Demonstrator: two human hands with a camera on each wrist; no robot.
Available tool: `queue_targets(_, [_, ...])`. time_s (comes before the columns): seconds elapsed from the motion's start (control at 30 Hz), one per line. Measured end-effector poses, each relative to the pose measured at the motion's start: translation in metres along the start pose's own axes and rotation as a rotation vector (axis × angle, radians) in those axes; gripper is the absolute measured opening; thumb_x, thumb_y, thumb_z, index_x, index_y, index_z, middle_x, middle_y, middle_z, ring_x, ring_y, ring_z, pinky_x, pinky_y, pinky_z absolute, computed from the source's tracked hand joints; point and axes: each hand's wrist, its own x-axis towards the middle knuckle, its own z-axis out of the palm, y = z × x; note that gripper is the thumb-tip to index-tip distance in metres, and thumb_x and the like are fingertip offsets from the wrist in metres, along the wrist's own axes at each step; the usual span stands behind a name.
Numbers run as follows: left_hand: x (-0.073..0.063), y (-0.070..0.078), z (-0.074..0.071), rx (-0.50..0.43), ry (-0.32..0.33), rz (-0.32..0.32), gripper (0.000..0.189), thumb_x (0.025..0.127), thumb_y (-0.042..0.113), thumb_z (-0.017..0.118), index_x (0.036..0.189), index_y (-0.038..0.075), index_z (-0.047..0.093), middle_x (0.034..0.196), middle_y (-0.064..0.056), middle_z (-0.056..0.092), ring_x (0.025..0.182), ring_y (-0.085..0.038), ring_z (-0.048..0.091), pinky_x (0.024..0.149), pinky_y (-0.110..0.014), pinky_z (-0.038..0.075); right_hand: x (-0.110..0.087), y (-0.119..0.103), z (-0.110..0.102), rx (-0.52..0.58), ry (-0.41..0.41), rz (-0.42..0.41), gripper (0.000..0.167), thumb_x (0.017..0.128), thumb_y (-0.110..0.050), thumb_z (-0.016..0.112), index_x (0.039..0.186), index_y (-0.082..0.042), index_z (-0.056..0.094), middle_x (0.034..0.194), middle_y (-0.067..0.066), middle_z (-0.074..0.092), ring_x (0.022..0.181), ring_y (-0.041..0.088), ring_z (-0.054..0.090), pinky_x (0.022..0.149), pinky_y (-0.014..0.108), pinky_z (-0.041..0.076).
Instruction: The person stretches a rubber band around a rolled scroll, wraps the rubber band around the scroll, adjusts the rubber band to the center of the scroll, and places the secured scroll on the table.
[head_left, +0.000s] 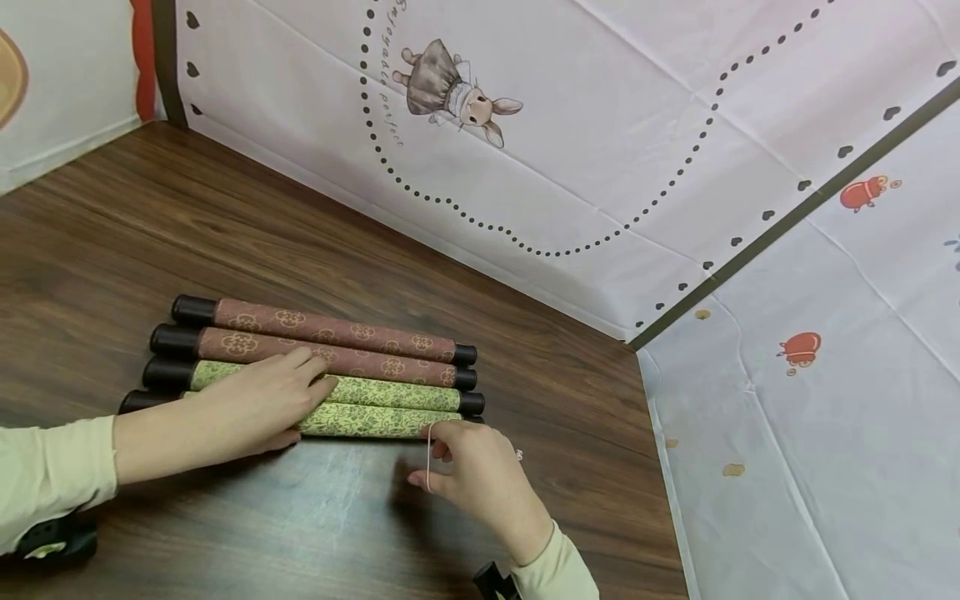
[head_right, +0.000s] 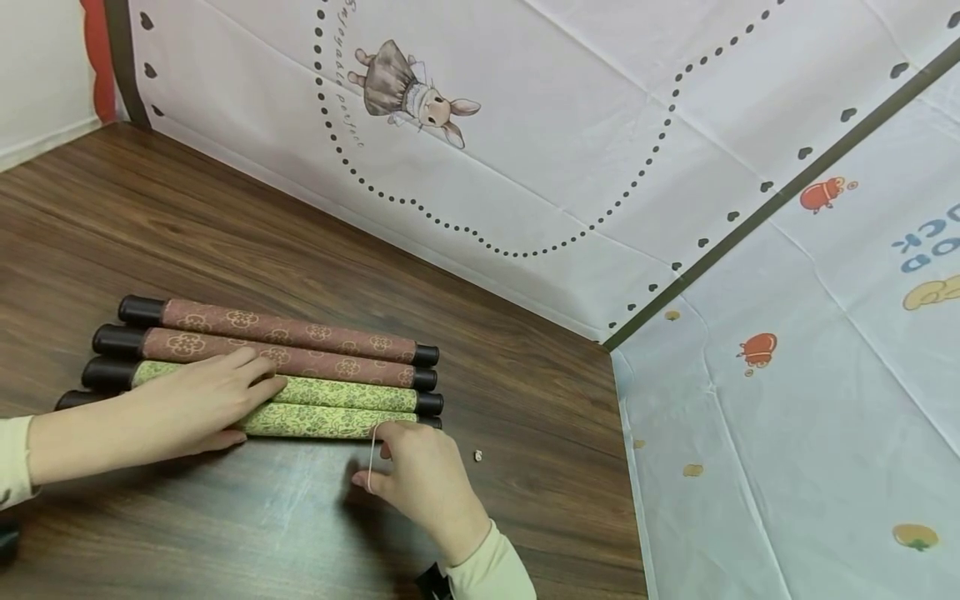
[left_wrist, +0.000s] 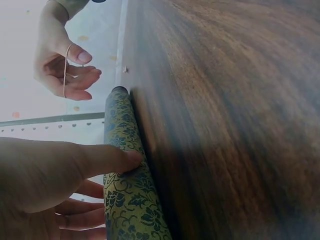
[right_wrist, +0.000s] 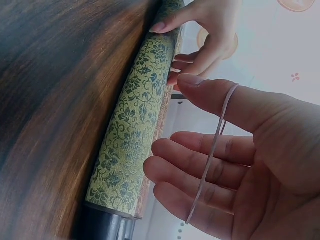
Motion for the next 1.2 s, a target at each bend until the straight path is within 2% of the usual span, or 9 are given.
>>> queue_targets(0.23, [0.000, 0.002, -0.003, -0.006, -0.011, 0.002, 0.068, 0.052, 0.040, 0.089, 0.102, 0.001, 0.065, 0.091, -0.009, 0.060, 0.084, -0.022, 0.052, 0.064, -0.031, 0.051, -0.002, 0.001, -0.001, 0.010, 0.019, 0.006, 0.041, 0.077, -0.042, 0.081, 0.108, -0.018, 0.072, 0.082, -0.009, 0.069, 0.070, 0.000, 0.059, 0.062, 0.017, 0.047])
queue_targets(0.53, [-0.002, 0.006, -0.007, -0.030, -0.086, 0.006, 0.074, 0.049, 0.046, 0.090, 0.103, 0.001, 0.066, 0.094, -0.009, 0.058, 0.085, -0.022, 0.051, 0.066, -0.033, 0.051, -0.003, 0.005, -0.001, 0.026, 0.049, 0.045, 0.045, 0.075, -0.044, 0.082, 0.108, -0.015, 0.072, 0.083, -0.007, 0.069, 0.067, 0.000, 0.057, 0.060, 0.019, 0.047])
queue_targets(0.7, [-0.004, 0.007, -0.006, -0.086, -0.105, -0.032, 0.081, 0.049, 0.057, 0.088, 0.105, 0.004, 0.062, 0.095, -0.008, 0.057, 0.084, -0.022, 0.052, 0.069, -0.038, 0.052, -0.004, 0.008, -0.002, 0.045, 0.038, 0.087, 0.049, 0.074, -0.048, 0.082, 0.110, -0.016, 0.072, 0.085, -0.007, 0.071, 0.069, 0.001, 0.058, 0.061, 0.020, 0.048])
queue_targets(0.83, [-0.004, 0.007, -0.003, -0.118, -0.140, -0.068, 0.085, 0.049, 0.068, 0.082, 0.104, 0.008, 0.057, 0.089, -0.005, 0.057, 0.080, -0.022, 0.053, 0.067, -0.039, 0.052, -0.005, 0.010, -0.002, 0.059, 0.022, 0.099, 0.049, 0.074, -0.048, 0.082, 0.111, -0.017, 0.071, 0.086, -0.006, 0.072, 0.070, 0.001, 0.058, 0.062, 0.021, 0.048])
queue_targets(0.97, [-0.005, 0.008, 0.003, -0.114, -0.185, -0.106, 0.087, 0.049, 0.067, 0.082, 0.107, 0.010, 0.053, 0.085, -0.004, 0.058, 0.075, -0.021, 0.056, 0.062, -0.038, 0.051, -0.005, 0.011, -0.002, 0.071, 0.012, 0.112, 0.050, 0.074, -0.048, 0.082, 0.111, -0.016, 0.071, 0.087, -0.006, 0.072, 0.071, 0.002, 0.059, 0.062, 0.021, 0.048])
queue_targets(1.07, [-0.007, 0.008, 0.005, -0.109, -0.202, -0.126, 0.091, 0.050, 0.066, 0.083, 0.114, 0.009, 0.053, 0.089, -0.006, 0.061, 0.077, -0.023, 0.059, 0.063, -0.039, 0.053, -0.005, 0.012, -0.003, 0.083, 0.017, 0.122, 0.050, 0.074, -0.047, 0.082, 0.111, -0.016, 0.071, 0.087, -0.005, 0.073, 0.073, 0.004, 0.063, 0.064, 0.022, 0.049])
queue_targets(1.2, [-0.008, 0.007, 0.005, -0.095, -0.169, -0.106, 0.091, 0.053, 0.063, 0.084, 0.118, 0.007, 0.054, 0.093, -0.007, 0.061, 0.080, -0.025, 0.061, 0.064, -0.039, 0.055, -0.007, 0.015, -0.003, 0.101, 0.025, 0.136, 0.048, 0.074, -0.045, 0.083, 0.110, -0.015, 0.072, 0.087, -0.005, 0.072, 0.075, 0.007, 0.066, 0.066, 0.023, 0.050])
